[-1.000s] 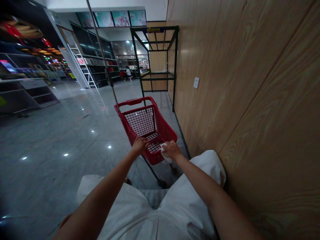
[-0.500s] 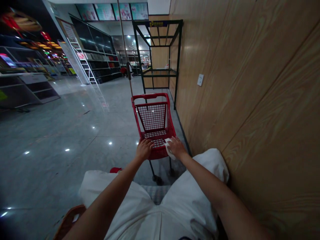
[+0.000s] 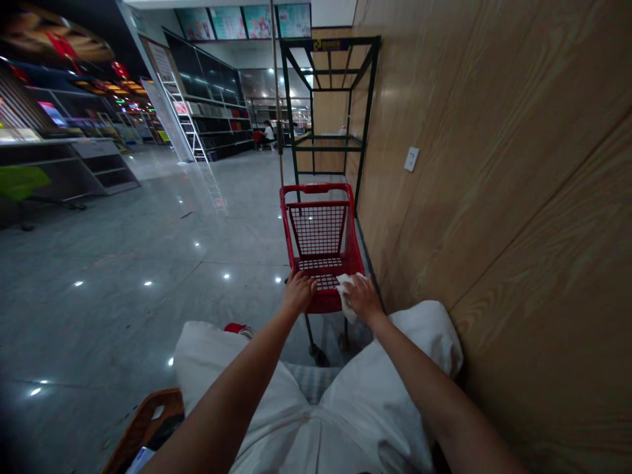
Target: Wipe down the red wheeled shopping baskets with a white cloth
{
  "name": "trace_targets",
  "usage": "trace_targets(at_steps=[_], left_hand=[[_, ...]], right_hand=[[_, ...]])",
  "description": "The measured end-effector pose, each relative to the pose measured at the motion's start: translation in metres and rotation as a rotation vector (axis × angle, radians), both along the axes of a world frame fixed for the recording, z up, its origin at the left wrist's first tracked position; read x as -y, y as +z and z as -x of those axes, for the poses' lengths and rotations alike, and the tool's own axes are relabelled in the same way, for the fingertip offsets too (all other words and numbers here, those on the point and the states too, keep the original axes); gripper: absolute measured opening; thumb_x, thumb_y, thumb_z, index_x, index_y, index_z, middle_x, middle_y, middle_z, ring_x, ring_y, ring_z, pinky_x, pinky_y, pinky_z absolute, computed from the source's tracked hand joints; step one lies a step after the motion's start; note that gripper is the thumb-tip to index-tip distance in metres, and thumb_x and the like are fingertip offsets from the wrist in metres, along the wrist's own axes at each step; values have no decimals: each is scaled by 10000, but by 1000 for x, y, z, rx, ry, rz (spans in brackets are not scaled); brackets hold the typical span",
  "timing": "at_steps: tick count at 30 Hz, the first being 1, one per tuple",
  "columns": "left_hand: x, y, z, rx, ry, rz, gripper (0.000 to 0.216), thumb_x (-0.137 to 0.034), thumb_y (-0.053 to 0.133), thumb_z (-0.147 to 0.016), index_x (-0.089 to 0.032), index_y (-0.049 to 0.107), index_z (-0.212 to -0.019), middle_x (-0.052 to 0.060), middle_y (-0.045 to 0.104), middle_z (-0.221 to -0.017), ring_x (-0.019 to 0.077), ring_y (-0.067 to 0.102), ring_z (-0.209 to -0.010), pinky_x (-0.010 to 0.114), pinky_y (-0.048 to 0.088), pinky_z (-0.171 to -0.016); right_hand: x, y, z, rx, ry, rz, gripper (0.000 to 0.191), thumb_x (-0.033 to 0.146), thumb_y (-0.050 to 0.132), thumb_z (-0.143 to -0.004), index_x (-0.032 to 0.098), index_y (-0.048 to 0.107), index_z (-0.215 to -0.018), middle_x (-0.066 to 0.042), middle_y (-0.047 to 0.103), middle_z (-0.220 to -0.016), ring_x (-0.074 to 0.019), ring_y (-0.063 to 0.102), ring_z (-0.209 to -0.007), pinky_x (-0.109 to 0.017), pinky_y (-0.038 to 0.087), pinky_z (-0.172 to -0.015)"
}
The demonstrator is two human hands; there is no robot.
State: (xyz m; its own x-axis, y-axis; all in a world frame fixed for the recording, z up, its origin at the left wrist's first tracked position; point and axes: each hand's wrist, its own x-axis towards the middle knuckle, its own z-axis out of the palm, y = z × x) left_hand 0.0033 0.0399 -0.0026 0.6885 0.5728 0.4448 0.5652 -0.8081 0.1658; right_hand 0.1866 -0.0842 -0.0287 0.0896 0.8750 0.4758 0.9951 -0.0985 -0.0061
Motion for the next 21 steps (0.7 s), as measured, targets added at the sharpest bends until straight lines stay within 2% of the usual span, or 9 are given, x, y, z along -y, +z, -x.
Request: trace_targets(at_steps=[2,4,8,11,16,19,21], left_hand=[[3,-1,-3,13,12,1,408,-366,332,-964,-209,693,-856,62,693,-887,229,506,-1074,480,206,-1108],[5,-2,-5,12,28,1,409,-355,328,-964,-203,690,-847,67,688,-877,230,521,-1029,484,201,-1106],[7,-1,-6,-12,32,-4,387,-330,335,-960,-206,688,-864,76,681,-860,229,542,-944,481,217,-1089],[7,0,-5,-26,26,-7,377,-326,339,-958,-214,689,-876,74,682,-863,231,544,-935,482,217,-1084],[8,-2,-5,-33,53,-13,401,-351,331,-963,-206,688,-851,57,683,-846,223,545,-932,475,201,-1098],[12,-6,-10,-4,68,-16,394,-350,343,-962,-199,688,-843,60,678,-860,220,544,-957,477,183,-1110],[15,-8,-14,36,68,-13,370,-347,355,-959,-206,689,-884,63,674,-911,224,539,-995,486,183,-1113]], right_hand=[[4,3,-3,-13,-58,4,270,294,463,-904,233,618,-1117,-97,588,-1183,-255,489,-1124,-482,250,-1061],[1,5,10,-31,-80,6,277,286,430,-917,229,622,-1108,-88,600,-1151,-243,518,-1064,-477,253,-1055],[-17,3,54,-39,-38,-5,309,288,413,-930,214,604,-1162,-99,579,-1206,-230,532,-1042,-443,261,-1050],[-23,0,67,-56,-13,-4,321,287,437,-924,220,590,-1198,-101,568,-1235,-231,527,-1061,-411,293,-1022],[-6,2,34,-28,31,-7,303,317,472,-914,256,596,-1183,-88,561,-1245,-239,486,-1138,-473,202,-1076],[4,7,17,-65,-24,11,296,338,448,-923,252,611,-1154,-91,570,-1219,-237,498,-1116,-454,258,-1040],[5,10,21,-105,-78,24,300,320,409,-937,245,617,-1140,-91,573,-1209,-228,520,-1076,-435,295,-1008]])
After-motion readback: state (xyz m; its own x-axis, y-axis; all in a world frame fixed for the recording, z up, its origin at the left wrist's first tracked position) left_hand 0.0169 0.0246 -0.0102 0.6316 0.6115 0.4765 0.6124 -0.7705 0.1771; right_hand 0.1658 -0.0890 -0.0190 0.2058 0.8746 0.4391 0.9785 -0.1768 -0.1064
